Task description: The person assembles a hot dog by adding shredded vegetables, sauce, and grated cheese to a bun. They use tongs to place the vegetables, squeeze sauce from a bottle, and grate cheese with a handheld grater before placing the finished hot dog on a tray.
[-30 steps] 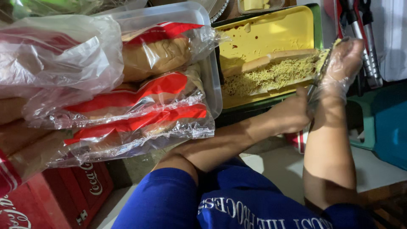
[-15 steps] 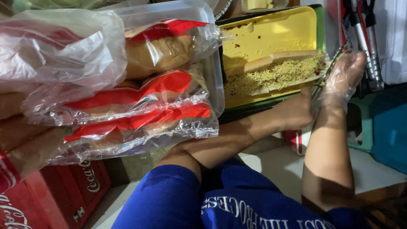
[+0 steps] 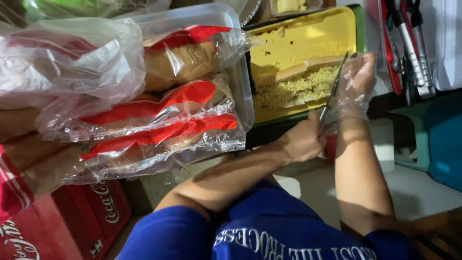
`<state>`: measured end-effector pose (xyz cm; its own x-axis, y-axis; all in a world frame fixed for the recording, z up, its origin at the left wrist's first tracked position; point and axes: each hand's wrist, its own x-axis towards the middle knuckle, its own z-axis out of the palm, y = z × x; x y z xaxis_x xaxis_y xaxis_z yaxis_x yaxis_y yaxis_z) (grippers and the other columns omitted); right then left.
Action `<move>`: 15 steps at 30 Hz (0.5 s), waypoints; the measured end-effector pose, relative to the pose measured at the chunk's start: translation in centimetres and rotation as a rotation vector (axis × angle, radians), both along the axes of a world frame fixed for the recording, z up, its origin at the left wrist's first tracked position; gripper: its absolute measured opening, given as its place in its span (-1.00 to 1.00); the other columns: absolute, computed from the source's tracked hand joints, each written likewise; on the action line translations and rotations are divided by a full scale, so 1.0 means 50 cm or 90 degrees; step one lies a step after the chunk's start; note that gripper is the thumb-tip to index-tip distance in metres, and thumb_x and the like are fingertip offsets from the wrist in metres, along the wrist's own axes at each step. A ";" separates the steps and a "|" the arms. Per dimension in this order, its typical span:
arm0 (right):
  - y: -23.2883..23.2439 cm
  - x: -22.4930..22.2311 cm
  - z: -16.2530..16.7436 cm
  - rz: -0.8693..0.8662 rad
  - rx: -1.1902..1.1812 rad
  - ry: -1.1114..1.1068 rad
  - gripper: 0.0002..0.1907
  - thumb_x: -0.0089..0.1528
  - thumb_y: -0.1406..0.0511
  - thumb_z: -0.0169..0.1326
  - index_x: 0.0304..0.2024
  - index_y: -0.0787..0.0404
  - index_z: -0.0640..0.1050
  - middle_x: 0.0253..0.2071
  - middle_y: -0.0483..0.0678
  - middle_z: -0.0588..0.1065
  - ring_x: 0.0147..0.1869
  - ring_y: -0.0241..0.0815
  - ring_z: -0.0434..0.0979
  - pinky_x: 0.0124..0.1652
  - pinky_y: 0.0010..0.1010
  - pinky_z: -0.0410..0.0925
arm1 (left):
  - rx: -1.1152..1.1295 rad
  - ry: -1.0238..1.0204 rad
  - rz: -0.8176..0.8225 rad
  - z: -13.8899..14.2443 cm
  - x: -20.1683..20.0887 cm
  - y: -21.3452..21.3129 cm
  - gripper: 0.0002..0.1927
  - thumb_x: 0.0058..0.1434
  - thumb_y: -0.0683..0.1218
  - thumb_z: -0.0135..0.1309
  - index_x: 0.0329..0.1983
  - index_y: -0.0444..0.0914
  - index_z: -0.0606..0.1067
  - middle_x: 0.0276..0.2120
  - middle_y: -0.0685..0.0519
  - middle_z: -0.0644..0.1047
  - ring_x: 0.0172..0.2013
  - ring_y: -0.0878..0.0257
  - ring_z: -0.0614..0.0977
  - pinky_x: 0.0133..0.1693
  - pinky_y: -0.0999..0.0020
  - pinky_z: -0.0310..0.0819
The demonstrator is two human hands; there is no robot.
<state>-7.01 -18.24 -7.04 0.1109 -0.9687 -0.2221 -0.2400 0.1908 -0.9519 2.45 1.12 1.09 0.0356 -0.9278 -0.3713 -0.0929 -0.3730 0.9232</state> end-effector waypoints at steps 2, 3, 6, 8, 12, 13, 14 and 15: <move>0.020 0.021 0.006 0.010 0.021 -0.088 -0.72 0.52 0.19 -0.08 -0.29 0.09 0.43 -0.45 -0.26 0.37 -0.46 -0.47 0.29 -0.48 -0.54 0.22 | 0.005 -0.018 0.010 -0.007 0.005 0.015 -0.45 0.16 -0.10 -0.04 0.04 -0.58 0.12 -0.37 -0.46 0.54 -0.29 -0.33 0.62 -0.24 -0.05 0.48; 0.030 0.031 0.010 0.013 0.035 -0.129 -0.70 0.54 0.18 -0.08 -0.30 0.10 0.42 -0.46 -0.25 0.35 -0.46 -0.45 0.27 -0.47 -0.53 0.20 | 0.008 -0.024 0.014 -0.011 0.006 0.025 -0.46 0.18 -0.09 -0.05 0.05 -0.57 0.12 -0.35 -0.47 0.53 -0.27 -0.33 0.62 -0.21 -0.06 0.48; 0.054 0.057 0.024 0.086 -0.119 -0.013 -0.73 0.55 0.18 -0.07 -0.24 0.12 0.41 -0.44 -0.22 0.36 -0.42 -0.42 0.30 -0.42 -0.49 0.22 | 0.010 -0.033 0.023 -0.024 0.013 0.046 -0.48 0.23 -0.07 -0.06 0.08 -0.52 0.12 -0.30 -0.48 0.53 -0.21 -0.36 0.60 -0.14 -0.09 0.46; 0.066 0.071 0.036 0.206 -0.447 0.407 -0.87 0.50 0.24 -0.08 -0.08 0.13 0.43 -0.35 -0.21 0.45 -0.32 -0.43 0.45 -0.36 -0.48 0.35 | 0.011 -0.041 0.030 -0.028 0.018 0.057 -0.49 0.24 -0.05 -0.04 0.07 -0.49 0.14 -0.25 -0.48 0.53 -0.13 -0.37 0.59 -0.06 -0.09 0.44; 0.082 0.089 0.064 0.199 -0.350 0.359 -0.83 0.57 0.22 -0.07 -0.05 0.16 0.43 -0.34 -0.07 0.46 -0.32 -0.25 0.47 -0.33 -0.35 0.37 | -0.003 0.000 0.055 -0.026 0.037 0.072 -0.52 0.24 -0.06 0.03 0.08 -0.41 0.19 -0.24 -0.40 0.53 -0.17 -0.26 0.61 -0.13 -0.06 0.47; 0.085 0.091 0.072 0.191 -0.248 0.314 -0.81 0.56 0.19 -0.09 -0.06 0.14 0.44 -0.32 -0.06 0.45 -0.32 -0.25 0.46 -0.35 -0.35 0.38 | -0.011 0.014 0.061 -0.025 0.046 0.076 -0.52 0.24 -0.07 0.08 0.09 -0.39 0.20 -0.25 -0.36 0.53 -0.21 -0.20 0.62 -0.17 -0.04 0.48; 0.087 0.093 0.079 0.183 -0.144 0.269 -0.79 0.55 0.16 -0.11 -0.06 0.12 0.44 -0.30 -0.05 0.44 -0.32 -0.24 0.45 -0.38 -0.34 0.39 | 0.009 0.098 0.078 -0.021 0.049 0.080 -0.53 0.23 -0.10 0.03 0.12 -0.37 0.19 -0.33 -0.30 0.50 -0.33 -0.12 0.59 -0.29 0.01 0.48; 0.089 0.095 0.087 0.175 -0.187 0.285 -0.83 0.52 0.19 -0.10 -0.06 0.11 0.45 -0.28 -0.09 0.48 -0.31 -0.27 0.49 -0.38 -0.38 0.41 | 0.030 0.184 0.096 -0.018 0.049 0.084 -0.53 0.21 -0.14 -0.02 0.16 -0.34 0.18 -0.42 -0.24 0.48 -0.46 -0.04 0.55 -0.42 0.06 0.48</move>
<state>-2.26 -13.80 -2.69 0.3233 -0.9457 -0.0331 -0.6333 -0.1903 -0.7502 4.91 5.33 0.21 0.0589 -0.9016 -0.4285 0.2302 -0.4054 0.8847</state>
